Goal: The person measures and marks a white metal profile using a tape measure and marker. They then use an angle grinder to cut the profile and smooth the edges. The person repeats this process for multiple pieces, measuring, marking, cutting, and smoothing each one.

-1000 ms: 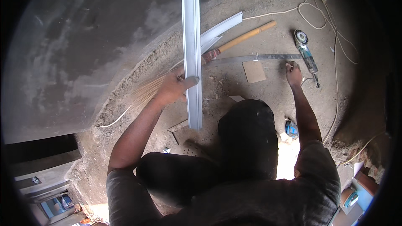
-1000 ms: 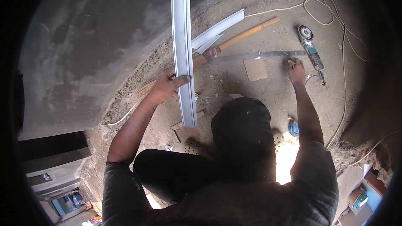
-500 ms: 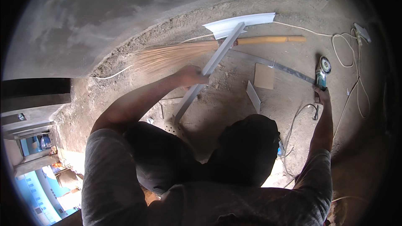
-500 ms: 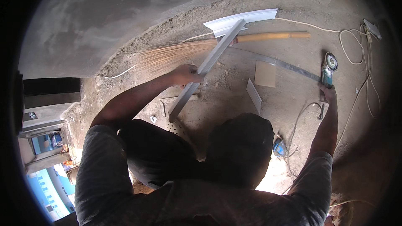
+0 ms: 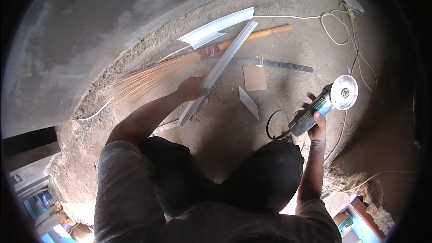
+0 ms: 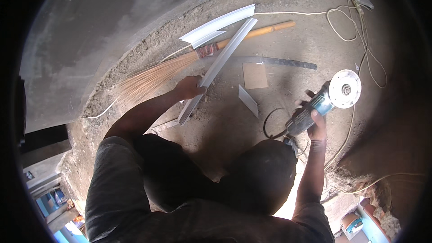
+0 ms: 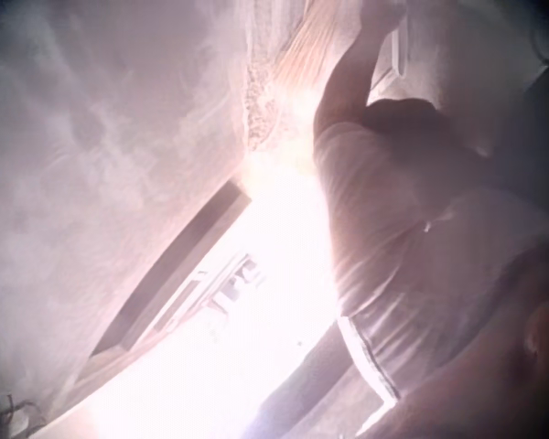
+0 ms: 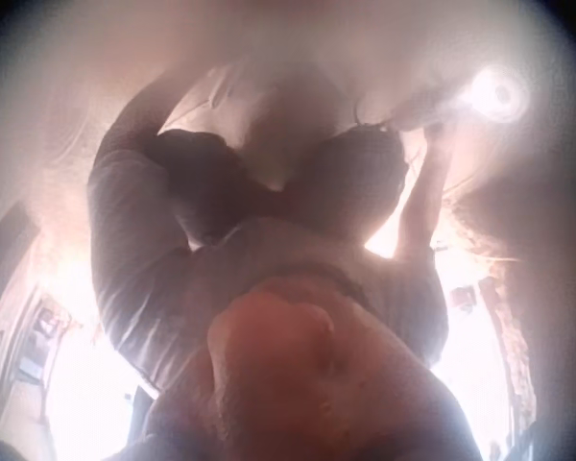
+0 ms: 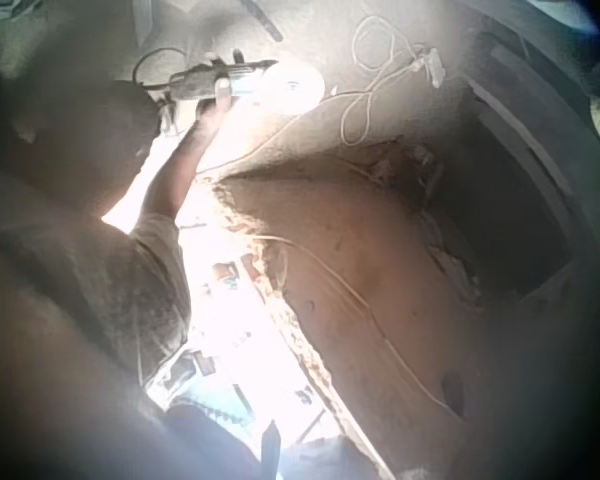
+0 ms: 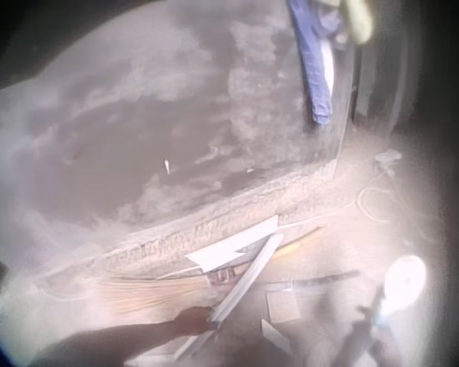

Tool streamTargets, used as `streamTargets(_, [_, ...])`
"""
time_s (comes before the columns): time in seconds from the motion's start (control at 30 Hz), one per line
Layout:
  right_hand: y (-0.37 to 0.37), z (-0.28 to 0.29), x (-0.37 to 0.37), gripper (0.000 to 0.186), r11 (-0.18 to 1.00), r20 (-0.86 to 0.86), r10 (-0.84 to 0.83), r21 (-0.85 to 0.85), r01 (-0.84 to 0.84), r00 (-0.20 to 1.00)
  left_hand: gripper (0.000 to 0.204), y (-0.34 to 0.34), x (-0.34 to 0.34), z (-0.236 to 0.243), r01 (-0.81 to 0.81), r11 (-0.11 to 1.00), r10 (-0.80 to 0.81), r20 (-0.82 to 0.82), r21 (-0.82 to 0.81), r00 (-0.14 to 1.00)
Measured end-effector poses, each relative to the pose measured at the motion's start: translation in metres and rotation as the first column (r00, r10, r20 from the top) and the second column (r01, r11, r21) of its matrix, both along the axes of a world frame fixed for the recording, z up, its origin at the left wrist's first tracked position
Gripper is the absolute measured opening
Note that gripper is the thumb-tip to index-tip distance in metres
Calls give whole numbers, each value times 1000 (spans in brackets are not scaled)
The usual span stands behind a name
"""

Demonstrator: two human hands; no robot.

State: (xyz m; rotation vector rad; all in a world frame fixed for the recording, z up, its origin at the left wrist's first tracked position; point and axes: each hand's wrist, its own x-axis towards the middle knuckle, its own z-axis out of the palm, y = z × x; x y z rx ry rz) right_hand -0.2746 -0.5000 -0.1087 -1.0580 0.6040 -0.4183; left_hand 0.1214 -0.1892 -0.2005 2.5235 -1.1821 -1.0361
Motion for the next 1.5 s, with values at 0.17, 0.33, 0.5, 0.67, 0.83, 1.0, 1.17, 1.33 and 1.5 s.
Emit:
streamTargets(0.17, [63,51,34,75,972,-199,-195,-171,162,960,65,-6,8,-45,-23,998,30,149,-50,988])
streamTargets(0.33, [70,82,52,68,989,-309,-141,-82,121,941,68,-13,-93,-10,38,605,105,127,-795,986])
streamTargets(0.5, [127,28,144,60,731,-99,-520,-565,383,848,68,-56,-172,29,-518,809,-297,-954,-278,49])
streamTargets(0.67, [169,11,155,71,934,-137,-357,-26,357,924,49,-25,-162,45,-476,845,-184,-969,-242,166])
streamTargets(0.83, [188,-4,163,74,937,-200,-201,246,248,959,45,12,-173,13,-612,719,-200,-941,-329,272])
streamTargets(1.0, [189,-60,146,80,867,-95,-227,434,245,969,52,32,-170,-1,-492,779,-160,-882,-389,444])
streamTargets(1.17, [215,-44,181,70,943,-292,-182,220,251,939,66,50,-152,14,-423,835,77,-688,-351,721])
streamTargets(1.33, [208,-53,180,55,961,-360,-133,180,209,923,62,83,-106,11,-164,861,54,-234,-482,971])
streamTargets(1.5, [227,-27,165,58,973,-344,105,231,-25,933,49,132,-51,-66,-139,890,303,336,-434,892])
